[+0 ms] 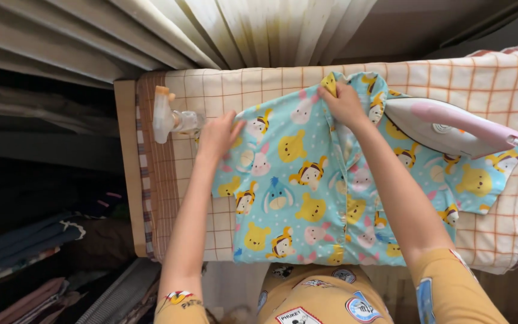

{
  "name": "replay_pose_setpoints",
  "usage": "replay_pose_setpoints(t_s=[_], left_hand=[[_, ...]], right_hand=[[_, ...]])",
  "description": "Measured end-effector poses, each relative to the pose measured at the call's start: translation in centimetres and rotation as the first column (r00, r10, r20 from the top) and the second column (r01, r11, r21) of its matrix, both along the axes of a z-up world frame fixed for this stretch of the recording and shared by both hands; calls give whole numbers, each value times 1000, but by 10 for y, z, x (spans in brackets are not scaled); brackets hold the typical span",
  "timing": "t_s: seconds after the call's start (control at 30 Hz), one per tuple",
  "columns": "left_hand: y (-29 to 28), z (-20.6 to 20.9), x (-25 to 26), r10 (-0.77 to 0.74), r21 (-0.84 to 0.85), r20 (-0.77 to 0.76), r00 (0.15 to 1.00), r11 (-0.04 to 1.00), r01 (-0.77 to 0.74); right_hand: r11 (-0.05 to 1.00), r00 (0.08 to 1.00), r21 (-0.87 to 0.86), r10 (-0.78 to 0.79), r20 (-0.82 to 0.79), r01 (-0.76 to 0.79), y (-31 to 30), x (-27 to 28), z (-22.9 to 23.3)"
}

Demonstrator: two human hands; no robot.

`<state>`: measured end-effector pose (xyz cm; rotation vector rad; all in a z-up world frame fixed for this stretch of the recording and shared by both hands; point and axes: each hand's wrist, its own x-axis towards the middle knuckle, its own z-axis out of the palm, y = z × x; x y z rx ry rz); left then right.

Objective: Ironing a light blue pajama shirt with cartoon characters.

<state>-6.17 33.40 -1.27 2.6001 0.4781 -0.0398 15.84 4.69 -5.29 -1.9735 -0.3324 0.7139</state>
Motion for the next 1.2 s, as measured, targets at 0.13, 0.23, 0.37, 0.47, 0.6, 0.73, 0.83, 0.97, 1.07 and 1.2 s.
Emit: replay_pose_setpoints(t_s=[0.13, 0.23, 0.37, 0.47, 0.6, 0.73, 0.83, 0.97, 1.07, 1.2], left_hand=[[28, 9, -53, 25, -143, -180, 983, 988, -52], [74, -44, -104, 95, -354, -187, 978, 922, -158], [93, -79, -122, 328, -748, -231, 916, 543, -383], [66, -29, -90, 415, -765, -321, 851, 416, -492], [62, -71, -98, 466, -730, -232, 854, 497, -469], [55, -91, -96, 554, -673, -40, 831, 600, -432], [47, -34, -73, 594, -523, -43, 803, 672, -524], [52, -19, -60, 582, -10, 180, 793, 807, -590], [63, -33, -62, 479, 44, 362, 799, 848, -528], [63, -28, -50, 525, -25, 339, 781, 835, -550]], right_hand=[[978, 985, -144, 134, -111, -149, -1, -7, 47], [966, 973, -187, 143, -181, -177, -6, -9, 39], [990, 992, -114, 98, 86, -88, -15, -10, 31], [870, 988, -480, -42, 150, 110, -11, -24, 162], [560, 755, -812, 457, 470, 166, -162, 14, 125], [360, 877, -932, 458, 146, -33, -198, 32, 151], [607, 907, -792, 369, 204, -68, -203, 17, 164], [800, 771, -595, 424, 475, -73, -187, -39, 153], [544, 645, -762, 730, 224, -350, -123, -125, 114], [941, 806, -225, 334, 489, -253, -36, -240, 90]])
